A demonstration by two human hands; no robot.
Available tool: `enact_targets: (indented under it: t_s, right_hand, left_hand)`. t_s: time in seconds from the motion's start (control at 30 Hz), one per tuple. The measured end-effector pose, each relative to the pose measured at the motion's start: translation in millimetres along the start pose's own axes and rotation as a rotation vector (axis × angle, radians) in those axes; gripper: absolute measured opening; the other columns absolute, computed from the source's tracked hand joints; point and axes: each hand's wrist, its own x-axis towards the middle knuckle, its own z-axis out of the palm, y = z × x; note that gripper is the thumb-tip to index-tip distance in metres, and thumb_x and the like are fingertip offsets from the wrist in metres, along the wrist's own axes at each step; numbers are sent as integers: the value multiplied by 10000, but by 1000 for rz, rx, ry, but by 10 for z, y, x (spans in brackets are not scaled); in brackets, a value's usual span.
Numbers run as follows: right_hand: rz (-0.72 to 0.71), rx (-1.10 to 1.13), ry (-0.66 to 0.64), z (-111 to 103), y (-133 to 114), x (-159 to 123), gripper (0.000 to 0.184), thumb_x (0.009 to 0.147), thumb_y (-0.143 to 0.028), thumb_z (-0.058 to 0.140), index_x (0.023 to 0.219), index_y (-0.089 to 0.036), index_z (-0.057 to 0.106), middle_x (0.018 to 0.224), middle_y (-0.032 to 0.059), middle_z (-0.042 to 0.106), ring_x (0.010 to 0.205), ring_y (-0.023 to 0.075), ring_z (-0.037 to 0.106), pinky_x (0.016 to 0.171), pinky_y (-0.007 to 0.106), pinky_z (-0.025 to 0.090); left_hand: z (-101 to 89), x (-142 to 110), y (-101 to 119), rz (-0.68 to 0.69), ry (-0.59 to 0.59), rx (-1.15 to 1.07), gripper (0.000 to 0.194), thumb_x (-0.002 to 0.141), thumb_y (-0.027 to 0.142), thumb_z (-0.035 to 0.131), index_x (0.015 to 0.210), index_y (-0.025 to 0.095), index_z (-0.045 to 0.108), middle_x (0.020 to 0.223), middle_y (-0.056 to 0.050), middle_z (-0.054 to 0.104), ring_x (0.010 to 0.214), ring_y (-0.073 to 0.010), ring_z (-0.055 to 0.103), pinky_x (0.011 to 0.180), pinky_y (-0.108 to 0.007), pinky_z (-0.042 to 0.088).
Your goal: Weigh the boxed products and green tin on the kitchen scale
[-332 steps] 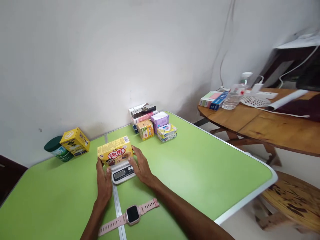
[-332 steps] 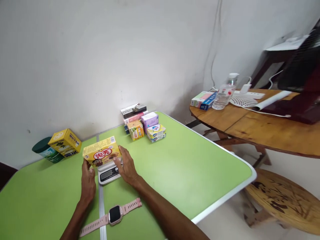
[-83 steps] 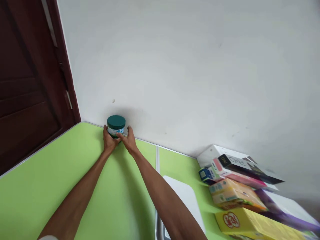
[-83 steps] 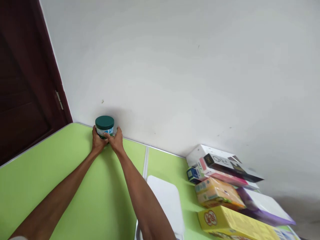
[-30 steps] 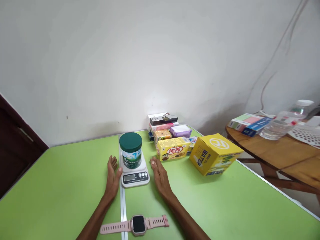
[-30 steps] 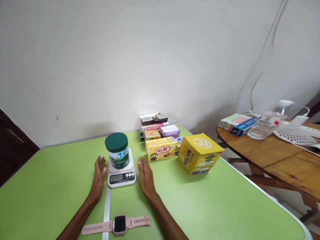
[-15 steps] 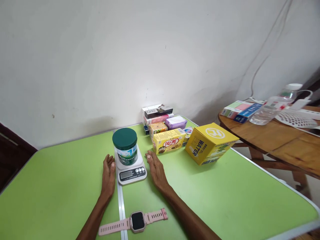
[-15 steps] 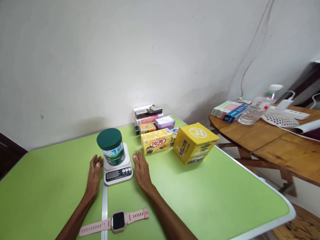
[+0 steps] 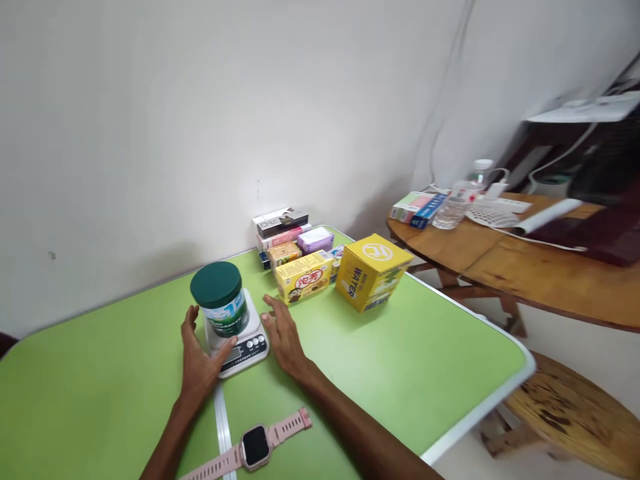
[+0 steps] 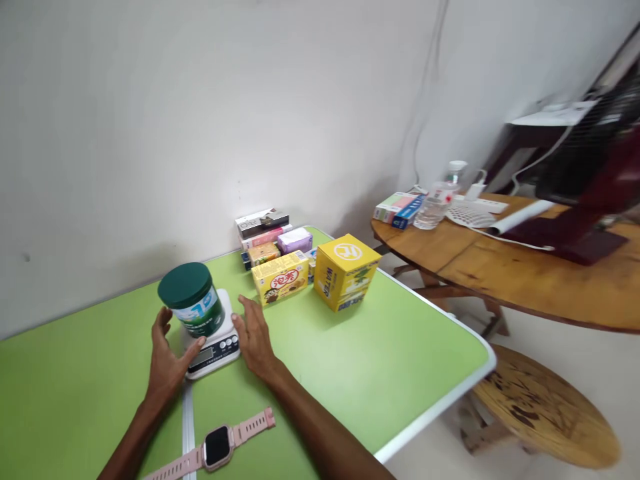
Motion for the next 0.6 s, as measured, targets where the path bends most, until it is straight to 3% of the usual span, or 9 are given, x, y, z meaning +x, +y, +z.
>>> enact_targets:
  t_s: [0.13, 0.23, 0.37, 0.5, 0.6]
  right_hand:
    - [-155, -17, -34, 128, -199, 97, 570, 1070, -500, 370, 1539, -188, 453, 1496, 155, 568, 1408, 260, 507, 1207, 493, 399]
    - [-172, -25, -72, 249, -304, 147, 616, 1067, -508, 371, 1566, -148, 414, 1534, 182, 531, 1443, 285, 476, 1227, 513, 376]
    - [-162, -30, -37, 272, -393, 126, 633, 1068, -490, 378, 1588, -129, 366, 1555, 195, 499, 1465, 295, 450, 1227, 517, 382]
    - [-197, -40, 68, -35, -510, 20, 650, 1060, -468, 422, 1613, -146, 310, 1585, 182, 461, 1489, 287, 418, 1233, 500, 377]
    - [-163, -73, 158, -432, -527, -85, 658, 1051, -471, 453, 1621, -181, 296, 1604, 169, 439, 1504, 296, 395, 1229, 527, 373]
  left_hand:
    - [38, 297, 179, -22, -56, 81, 1043, 630, 622, 825, 1457, 146, 403, 1453, -227, 534, 1358, -424, 533, 1114, -608, 448]
    - [59, 448, 232, -25, -98, 73, 871, 647, 619, 803, 1327, 166, 501, 1251, -182, 674, 1154, -384, 673, 973, -559, 548]
    - [91, 477, 325, 4, -58, 35, 819, 598, 603, 831, 1228, 162, 550, 1124, -159, 730, 1003, -353, 722, 850, -493, 596]
    - [246, 319, 693, 65, -37, -75, 861, 579, 516, 862, 1294, 164, 535, 1139, -133, 740, 947, -307, 736, 811, -436, 612]
    - [543, 125, 1040, 108, -83, -185, 805, 593, 453, 859, 1280, 175, 546, 1141, -120, 739, 949, -290, 734, 840, -421, 606]
